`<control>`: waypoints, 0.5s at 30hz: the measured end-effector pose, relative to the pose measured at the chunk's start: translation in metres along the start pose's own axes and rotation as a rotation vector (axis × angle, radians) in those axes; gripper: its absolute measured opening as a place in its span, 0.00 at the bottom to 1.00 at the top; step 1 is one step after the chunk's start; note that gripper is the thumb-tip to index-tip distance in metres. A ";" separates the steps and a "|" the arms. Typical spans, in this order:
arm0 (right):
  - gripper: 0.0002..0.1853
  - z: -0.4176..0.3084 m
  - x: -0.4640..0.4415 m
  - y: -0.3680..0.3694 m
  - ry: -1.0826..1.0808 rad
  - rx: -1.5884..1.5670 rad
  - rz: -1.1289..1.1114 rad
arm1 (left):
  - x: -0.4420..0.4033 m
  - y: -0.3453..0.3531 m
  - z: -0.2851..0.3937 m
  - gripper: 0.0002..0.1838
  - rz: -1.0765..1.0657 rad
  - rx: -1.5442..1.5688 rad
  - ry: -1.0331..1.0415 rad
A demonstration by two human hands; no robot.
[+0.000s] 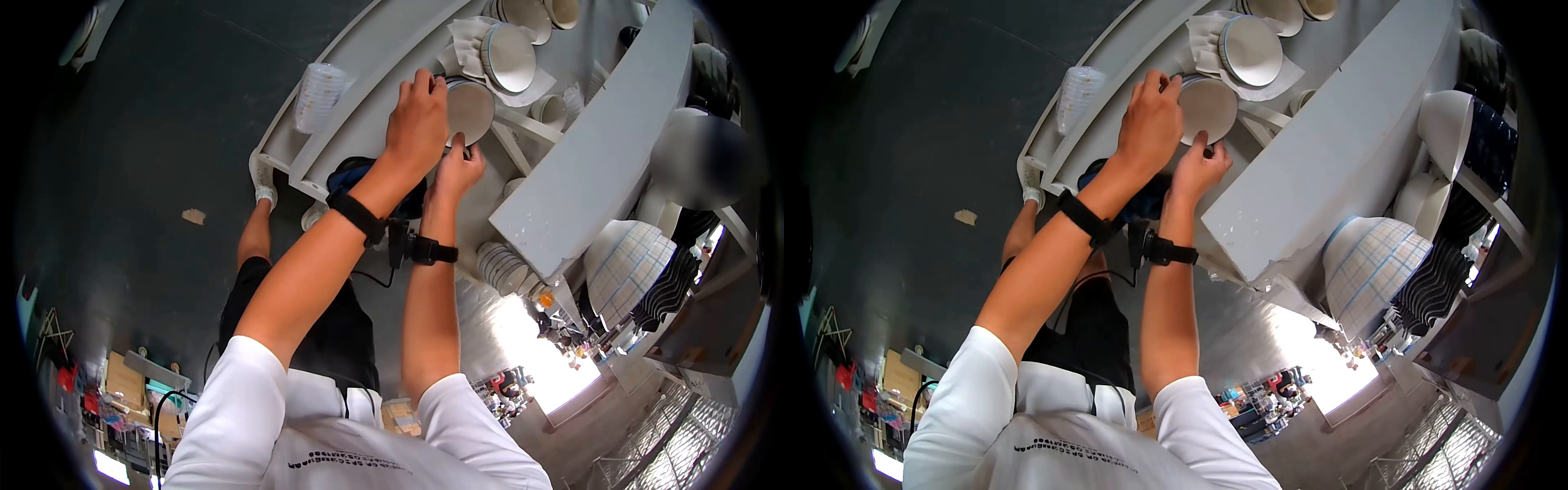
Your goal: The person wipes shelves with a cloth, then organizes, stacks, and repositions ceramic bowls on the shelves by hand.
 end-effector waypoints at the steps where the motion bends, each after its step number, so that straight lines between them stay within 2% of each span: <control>1: 0.23 0.004 -0.004 0.003 0.025 -0.015 -0.034 | 0.001 -0.001 0.001 0.23 0.009 -0.046 0.008; 3: 0.25 0.008 -0.007 0.007 0.056 -0.033 -0.062 | 0.005 -0.005 0.004 0.24 0.011 -0.093 0.021; 5: 0.28 0.007 0.001 0.001 -0.007 0.017 0.003 | 0.022 -0.018 0.003 0.25 0.100 -0.036 0.051; 6: 0.28 0.003 0.015 -0.007 0.025 0.017 0.020 | 0.035 -0.020 -0.003 0.25 0.063 -0.039 0.053; 8: 0.30 -0.010 0.051 -0.021 -0.083 -0.043 -0.038 | 0.069 -0.024 -0.021 0.27 -0.065 -0.121 0.190; 9: 0.25 -0.002 0.067 -0.027 -0.152 0.155 -0.020 | 0.088 -0.019 -0.034 0.31 -0.232 -0.187 0.200; 10: 0.19 -0.001 0.089 -0.035 -0.108 0.276 -0.119 | 0.108 -0.016 -0.044 0.31 -0.310 -0.173 0.242; 12: 0.14 0.028 0.129 -0.042 -0.216 0.234 -0.195 | 0.140 0.001 -0.061 0.36 -0.481 -0.288 0.231; 14: 0.14 0.037 0.172 -0.062 -0.301 0.243 -0.383 | 0.159 0.021 -0.085 0.40 -0.582 -0.389 0.204; 15: 0.14 0.044 0.185 -0.086 -0.311 0.261 -0.370 | 0.161 0.029 -0.088 0.40 -0.606 -0.380 0.183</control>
Point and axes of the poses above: each hand's wrist, its own x-axis away from the middle knuckle, its own y-axis out of the palm, z = x × y, the point moved 5 cm from there along -x, towards the middle knuckle, and after that the axes turned 9 degrees about -z, right-handed, at the moved point
